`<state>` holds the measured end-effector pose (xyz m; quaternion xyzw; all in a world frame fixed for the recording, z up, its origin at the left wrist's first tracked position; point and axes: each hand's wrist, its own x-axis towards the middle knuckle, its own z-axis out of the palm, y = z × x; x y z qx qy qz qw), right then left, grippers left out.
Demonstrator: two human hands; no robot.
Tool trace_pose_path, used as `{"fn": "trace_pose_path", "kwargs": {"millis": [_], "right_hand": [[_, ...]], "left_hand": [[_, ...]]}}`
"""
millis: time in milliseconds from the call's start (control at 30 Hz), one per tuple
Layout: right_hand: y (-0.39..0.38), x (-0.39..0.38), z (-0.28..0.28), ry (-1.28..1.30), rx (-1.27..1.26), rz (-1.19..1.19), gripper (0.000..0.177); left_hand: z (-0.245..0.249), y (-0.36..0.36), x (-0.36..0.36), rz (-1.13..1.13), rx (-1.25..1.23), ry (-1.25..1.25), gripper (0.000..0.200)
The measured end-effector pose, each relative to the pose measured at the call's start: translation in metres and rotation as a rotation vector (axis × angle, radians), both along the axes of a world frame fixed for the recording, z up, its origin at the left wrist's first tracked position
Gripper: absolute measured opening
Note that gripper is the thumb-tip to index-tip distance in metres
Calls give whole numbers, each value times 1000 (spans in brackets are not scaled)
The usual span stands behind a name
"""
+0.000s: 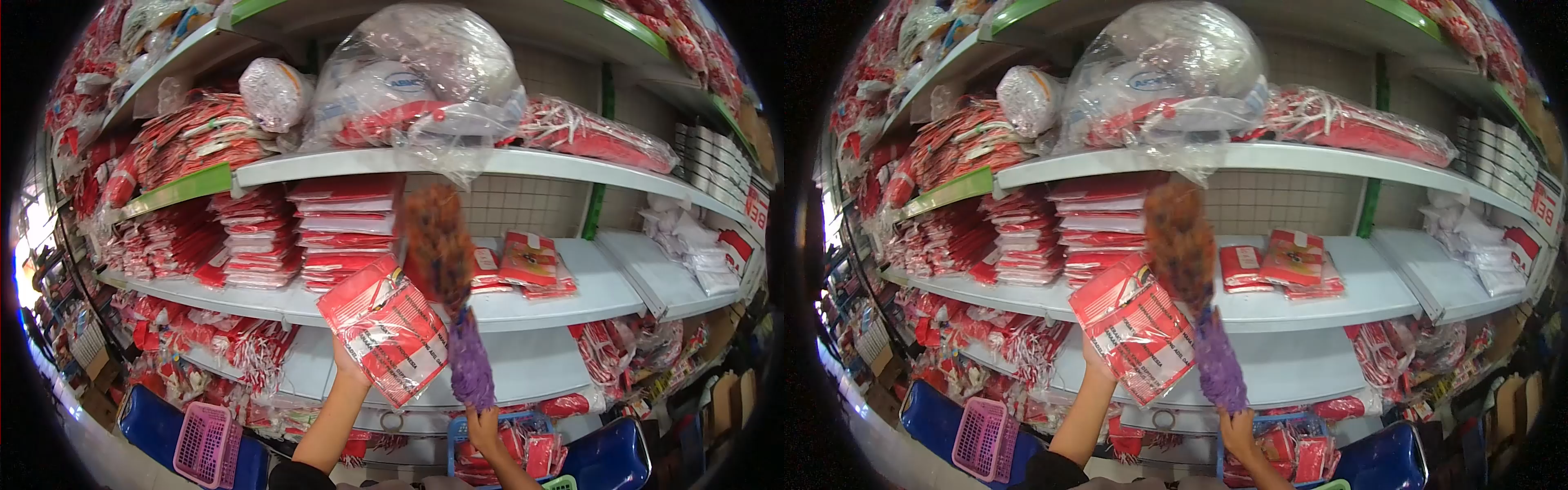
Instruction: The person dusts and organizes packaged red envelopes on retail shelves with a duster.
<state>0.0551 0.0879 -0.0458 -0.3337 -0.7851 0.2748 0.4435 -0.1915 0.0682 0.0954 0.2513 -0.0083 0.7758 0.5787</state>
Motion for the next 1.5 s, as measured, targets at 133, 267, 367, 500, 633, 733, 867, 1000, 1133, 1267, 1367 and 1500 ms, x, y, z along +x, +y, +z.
{"fn": "trace_pose_path", "kwargs": {"millis": [133,267,367,500,633,733,867,1000,1133,1267,1367,1500], "right_hand": [[-14,25,2,-250,168,-50,18],[-13,36,-9,-131,27,-250,28],[-19,44,-16,-115,6,-355,35],[-33,55,-13,-234,29,-250,34],[-18,66,-35,-180,-92,-358,34],[-28,71,-14,-223,-25,-327,29],[-30,72,21,-275,-108,-290,28],[-12,63,8,-215,35,-290,32],[-6,50,36,-346,54,-258,28],[27,50,51,-172,25,-359,25],[44,45,97,281,-2,-398,22],[92,78,122,278,181,-429,37]], "left_hand": [[-37,35,4,-414,514,37,52],[-20,37,31,-134,57,-29,55],[7,32,62,-69,-117,50,58],[-40,67,57,-628,474,-31,58],[-6,49,84,-327,-50,188,58],[-25,60,90,-448,3,157,58],[-15,54,96,-415,34,75,56],[-2,39,87,-217,-99,122,53],[-17,36,57,-265,56,26,44],[-17,25,37,-20,-109,97,58],[-21,14,18,9,-76,73,59],[-25,9,-6,41,-85,63,58]]}}
